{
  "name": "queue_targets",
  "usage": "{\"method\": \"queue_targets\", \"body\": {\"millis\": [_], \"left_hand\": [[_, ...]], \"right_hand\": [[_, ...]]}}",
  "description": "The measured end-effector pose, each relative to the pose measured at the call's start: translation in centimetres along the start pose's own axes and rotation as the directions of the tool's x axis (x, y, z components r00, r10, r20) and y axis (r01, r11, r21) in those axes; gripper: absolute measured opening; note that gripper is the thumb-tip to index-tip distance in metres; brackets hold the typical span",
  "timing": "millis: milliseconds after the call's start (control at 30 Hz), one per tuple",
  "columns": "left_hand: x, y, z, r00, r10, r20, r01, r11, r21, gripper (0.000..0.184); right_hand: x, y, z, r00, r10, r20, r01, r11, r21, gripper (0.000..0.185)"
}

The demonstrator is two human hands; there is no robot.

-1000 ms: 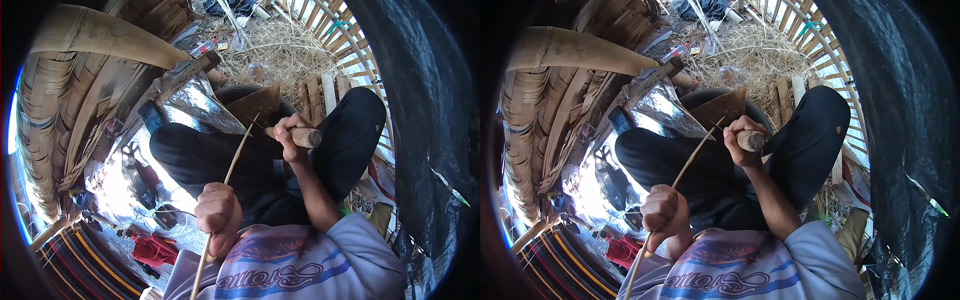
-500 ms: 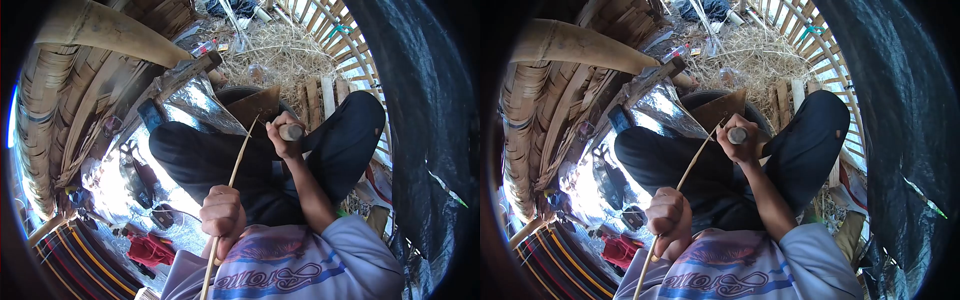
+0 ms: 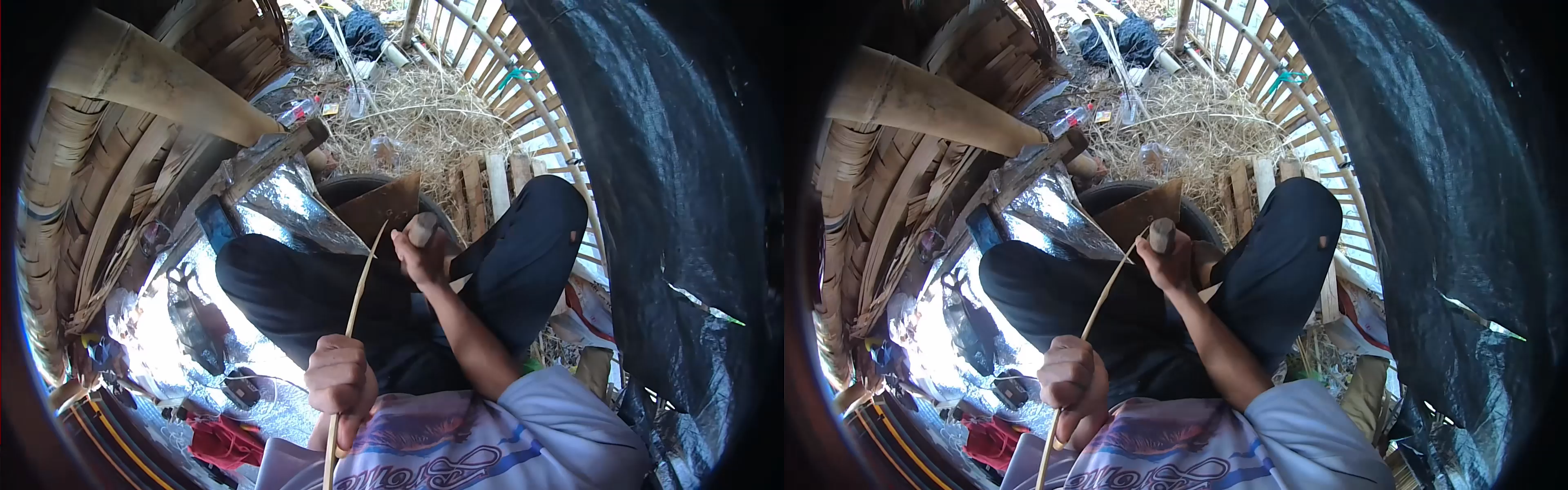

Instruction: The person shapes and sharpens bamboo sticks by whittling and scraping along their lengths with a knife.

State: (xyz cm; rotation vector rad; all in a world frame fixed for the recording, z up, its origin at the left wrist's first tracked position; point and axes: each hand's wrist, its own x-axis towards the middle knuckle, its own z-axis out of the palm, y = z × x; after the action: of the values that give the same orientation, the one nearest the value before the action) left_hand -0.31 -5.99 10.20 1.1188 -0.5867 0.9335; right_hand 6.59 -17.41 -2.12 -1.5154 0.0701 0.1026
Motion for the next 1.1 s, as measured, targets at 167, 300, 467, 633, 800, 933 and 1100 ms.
{"method": "queue_targets", "body": {"millis": [167, 300, 467, 633, 800, 933, 1100], "left_hand": [[-2.1, -0.2, -1.0, 0.997, -0.044, -0.057, 0.048, 0.996, 0.078, 0.059], [-5.3, -0.8, -2.7, 0.989, -0.15, -0.01, 0.149, 0.968, 0.2, 0.059], [-5.6, 0.1, -3.7, 0.973, -0.227, -0.037, 0.23, 0.952, 0.202, 0.055], [-5.5, 0.5, -3.0, 0.962, -0.268, 0.052, 0.255, 0.95, 0.18, 0.054], [-6.0, 0.7, -2.8, 0.955, -0.287, 0.075, 0.269, 0.944, 0.19, 0.054], [-6.3, 0.9, -2.6, 0.951, -0.296, 0.095, 0.271, 0.939, 0.21, 0.054], [-5.6, 0.4, -2.5, 0.957, -0.282, 0.063, 0.259, 0.934, 0.245, 0.053]], "right_hand": [[-0.8, -0.5, 1.1, 0.997, -0.05, 0.058, 0.054, 0.996, -0.071, 0.018], [-0.1, 0.5, -0.3, 0.976, 0.129, -0.173, -0.131, 0.991, 0.003, 0.017], [0.3, -5.1, -2.2, 0.965, -0.044, -0.258, 0.069, 0.994, 0.09, 0.019], [-1.6, -10.3, -2.3, 0.975, -0.22, 0.014, 0.186, 0.858, 0.478, 0.016], [-4.5, -12.2, -2.1, 0.942, -0.314, 0.119, 0.204, 0.817, 0.539, 0.017], [-3.5, -7.7, -1.6, 0.94, -0.318, 0.126, 0.239, 0.874, 0.422, 0.015], [-3.5, -9.7, -1.8, 0.938, -0.29, 0.188, 0.175, 0.867, 0.467, 0.016]]}}
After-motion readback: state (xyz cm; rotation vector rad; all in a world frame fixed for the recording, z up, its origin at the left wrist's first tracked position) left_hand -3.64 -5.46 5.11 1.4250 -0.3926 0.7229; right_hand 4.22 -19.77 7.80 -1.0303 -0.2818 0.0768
